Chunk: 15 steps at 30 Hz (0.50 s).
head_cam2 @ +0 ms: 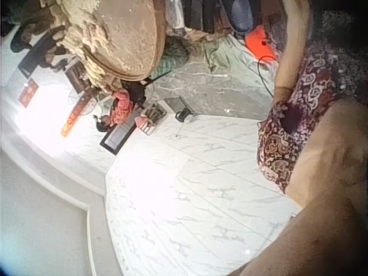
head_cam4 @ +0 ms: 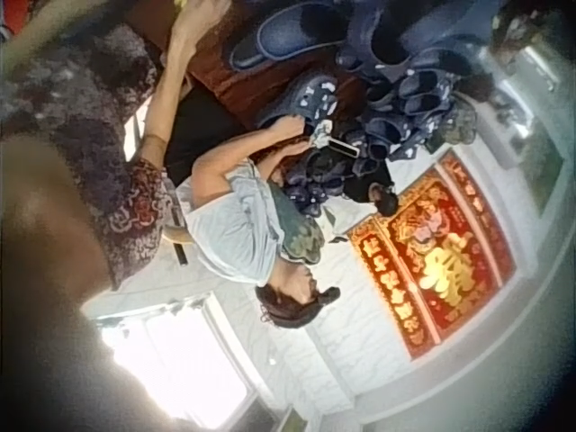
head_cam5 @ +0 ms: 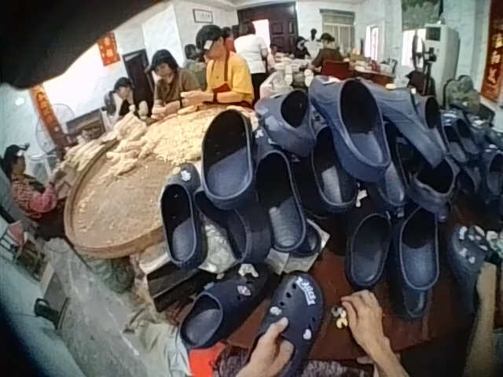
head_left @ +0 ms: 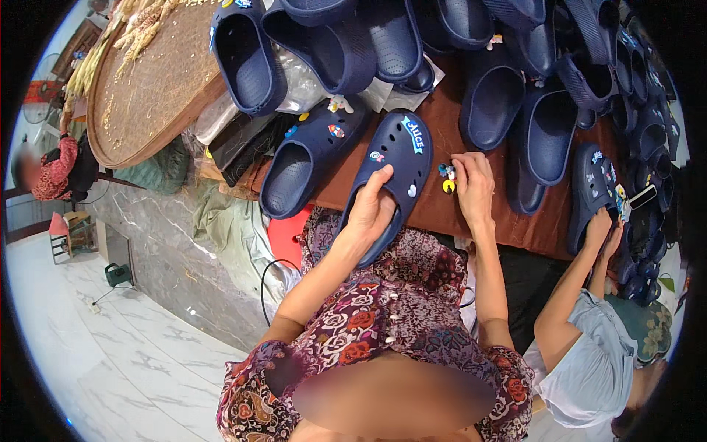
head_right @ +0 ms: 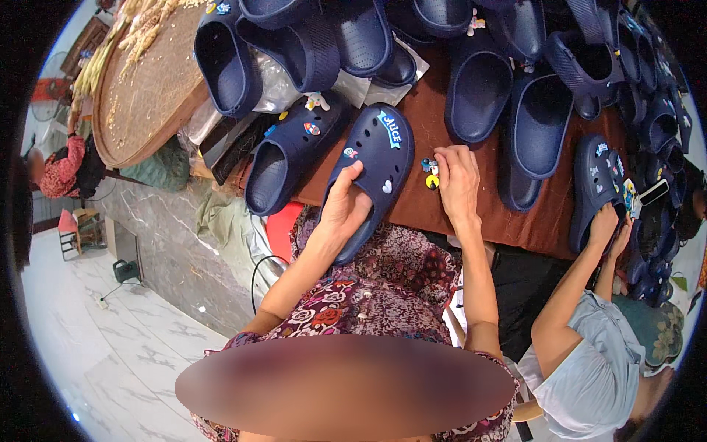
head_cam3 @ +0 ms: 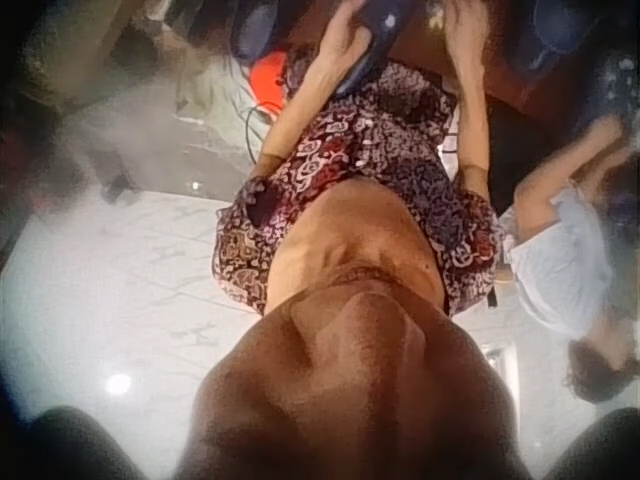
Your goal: Applying small decorative charms or accessories to blue rubber clogs.
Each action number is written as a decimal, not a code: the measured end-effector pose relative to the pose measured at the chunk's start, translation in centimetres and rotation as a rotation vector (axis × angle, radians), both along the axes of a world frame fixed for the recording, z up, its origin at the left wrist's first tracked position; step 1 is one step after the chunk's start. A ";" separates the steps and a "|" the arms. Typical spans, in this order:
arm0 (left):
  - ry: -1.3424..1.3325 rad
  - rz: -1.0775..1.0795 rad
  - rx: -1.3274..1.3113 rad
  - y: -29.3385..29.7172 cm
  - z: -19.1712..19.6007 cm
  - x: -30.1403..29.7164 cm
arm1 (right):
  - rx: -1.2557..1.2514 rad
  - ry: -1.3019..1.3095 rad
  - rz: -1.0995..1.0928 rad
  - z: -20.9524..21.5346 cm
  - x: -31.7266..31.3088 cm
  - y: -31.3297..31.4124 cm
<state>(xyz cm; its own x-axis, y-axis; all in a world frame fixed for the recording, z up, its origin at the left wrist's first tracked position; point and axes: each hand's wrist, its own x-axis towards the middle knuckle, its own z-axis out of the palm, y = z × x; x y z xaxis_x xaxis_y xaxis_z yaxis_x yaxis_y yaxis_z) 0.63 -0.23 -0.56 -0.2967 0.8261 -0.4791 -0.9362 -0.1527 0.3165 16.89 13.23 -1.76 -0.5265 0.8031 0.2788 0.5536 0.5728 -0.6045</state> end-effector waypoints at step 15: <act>0.249 -0.169 -0.073 -0.7 0.5 0.8 | -0.146 0.230 0.051 1.8 -1.7 -3.0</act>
